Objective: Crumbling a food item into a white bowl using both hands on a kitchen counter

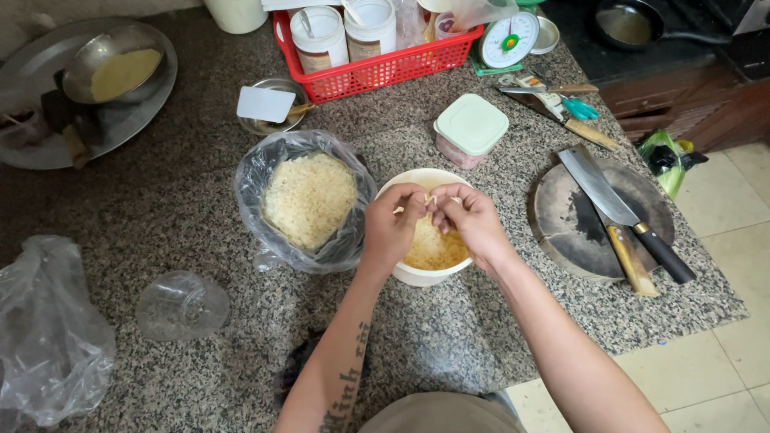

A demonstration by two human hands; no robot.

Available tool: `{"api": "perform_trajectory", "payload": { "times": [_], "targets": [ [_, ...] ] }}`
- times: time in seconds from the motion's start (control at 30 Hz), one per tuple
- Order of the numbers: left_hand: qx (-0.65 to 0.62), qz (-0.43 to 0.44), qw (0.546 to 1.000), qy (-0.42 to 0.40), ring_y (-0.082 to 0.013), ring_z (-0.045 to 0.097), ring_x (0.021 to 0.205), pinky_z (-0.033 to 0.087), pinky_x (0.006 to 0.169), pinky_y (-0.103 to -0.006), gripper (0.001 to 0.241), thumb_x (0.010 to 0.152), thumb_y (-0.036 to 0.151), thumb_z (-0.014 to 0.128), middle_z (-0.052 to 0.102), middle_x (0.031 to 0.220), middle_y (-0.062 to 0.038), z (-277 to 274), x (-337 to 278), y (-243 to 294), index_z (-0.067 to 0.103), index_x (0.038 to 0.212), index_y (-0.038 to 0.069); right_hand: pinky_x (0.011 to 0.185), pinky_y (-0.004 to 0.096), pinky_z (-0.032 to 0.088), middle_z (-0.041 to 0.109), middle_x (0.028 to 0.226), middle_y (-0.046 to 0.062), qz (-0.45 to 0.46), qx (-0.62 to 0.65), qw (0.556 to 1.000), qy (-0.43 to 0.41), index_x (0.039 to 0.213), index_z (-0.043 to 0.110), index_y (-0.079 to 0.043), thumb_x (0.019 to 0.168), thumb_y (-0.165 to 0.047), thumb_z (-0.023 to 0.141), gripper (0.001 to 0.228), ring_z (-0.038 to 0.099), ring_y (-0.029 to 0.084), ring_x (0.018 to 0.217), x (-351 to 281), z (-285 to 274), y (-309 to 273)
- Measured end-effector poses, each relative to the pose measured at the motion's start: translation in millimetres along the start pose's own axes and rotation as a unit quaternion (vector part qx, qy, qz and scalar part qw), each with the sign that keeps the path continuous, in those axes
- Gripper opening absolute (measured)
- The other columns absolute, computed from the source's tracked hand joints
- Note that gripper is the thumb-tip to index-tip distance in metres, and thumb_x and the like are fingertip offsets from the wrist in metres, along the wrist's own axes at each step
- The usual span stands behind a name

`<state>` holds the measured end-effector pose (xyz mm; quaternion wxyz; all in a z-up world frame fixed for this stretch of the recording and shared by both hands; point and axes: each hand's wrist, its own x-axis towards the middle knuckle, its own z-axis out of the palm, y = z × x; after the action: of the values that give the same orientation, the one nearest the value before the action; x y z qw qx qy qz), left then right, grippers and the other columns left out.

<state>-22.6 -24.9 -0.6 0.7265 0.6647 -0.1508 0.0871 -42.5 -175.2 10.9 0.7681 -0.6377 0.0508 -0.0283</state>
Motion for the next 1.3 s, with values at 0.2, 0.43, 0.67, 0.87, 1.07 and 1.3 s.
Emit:
{"api": "perform_trajectory", "payload": {
  "times": [0.2, 0.43, 0.67, 0.87, 1.07, 1.3],
  "targets": [
    [0.035, 0.005, 0.999, 0.003, -0.0194, 0.075, 0.075, 0.064, 0.061, -0.0293, 0.008, 0.097, 0.008, 0.07, 0.074, 0.085, -0.011, 1, 0, 0, 0.075, 0.101, 0.004, 0.05, 0.017, 0.046, 0.067, 0.078, 0.009, 0.016, -0.025, 1.0, -0.001, 0.101, 0.071, 0.001, 0.099, -0.006, 0.059, 0.014, 0.062, 0.009, 0.062, -2, -2, 2],
    [0.043, 0.023, 0.999, 0.001, -0.0276, 0.076, 0.075, 0.066, 0.063, -0.0352, 0.013, 0.1, 0.011, 0.067, 0.073, 0.086, -0.017, 3, -2, -2, 0.073, 0.102, 0.0, 0.051, 0.019, 0.038, 0.055, 0.06, -0.001, -0.008, -0.088, 0.996, -0.005, 0.09, 0.072, -0.006, 0.09, -0.006, 0.063, 0.009, 0.047, 0.005, 0.056, -9, 8, -22],
    [0.031, 0.033, 0.997, 0.055, -0.0296, 0.074, 0.077, 0.068, 0.063, -0.04, 0.02, 0.107, 0.014, 0.054, 0.067, 0.084, -0.019, 2, 0, -22, 0.066, 0.108, -0.002, 0.057, 0.019, 0.036, 0.052, 0.063, -0.002, -0.017, -0.05, 0.998, 0.026, 0.092, 0.067, -0.009, 0.095, -0.008, 0.059, 0.009, 0.046, 0.005, 0.061, -9, 4, -14],
    [0.061, 0.044, 0.997, 0.011, -0.0215, 0.071, 0.081, 0.067, 0.06, -0.0336, 0.012, 0.1, 0.015, 0.068, 0.069, 0.087, -0.012, 4, -2, 13, 0.073, 0.104, 0.005, 0.061, 0.019, 0.039, 0.056, 0.066, -0.002, -0.051, -0.066, 0.996, 0.036, 0.093, 0.068, -0.009, 0.098, -0.009, 0.063, 0.008, 0.048, 0.005, 0.064, -14, 8, -26],
    [0.087, 0.027, 0.996, 0.011, -0.0182, 0.069, 0.081, 0.066, 0.06, -0.03, 0.009, 0.093, 0.013, 0.074, 0.071, 0.086, -0.01, 4, 0, -5, 0.076, 0.1, 0.008, 0.068, 0.024, 0.047, 0.062, 0.073, 0.001, -0.076, -0.133, 0.988, 0.016, 0.097, 0.072, -0.008, 0.097, -0.011, 0.069, 0.004, 0.053, 0.008, 0.071, -8, 4, -18],
    [0.036, -0.014, 0.999, 0.022, -0.0352, 0.073, 0.085, 0.07, 0.069, -0.0486, 0.018, 0.106, 0.017, 0.051, 0.064, 0.086, -0.019, 0, -3, -8, 0.06, 0.105, 0.002, 0.057, 0.017, 0.039, 0.053, 0.07, -0.004, -0.05, -0.052, 0.996, 0.059, 0.098, 0.067, -0.009, 0.104, -0.011, 0.057, 0.012, 0.048, 0.004, 0.061, -6, 0, -5]
  ]
}}
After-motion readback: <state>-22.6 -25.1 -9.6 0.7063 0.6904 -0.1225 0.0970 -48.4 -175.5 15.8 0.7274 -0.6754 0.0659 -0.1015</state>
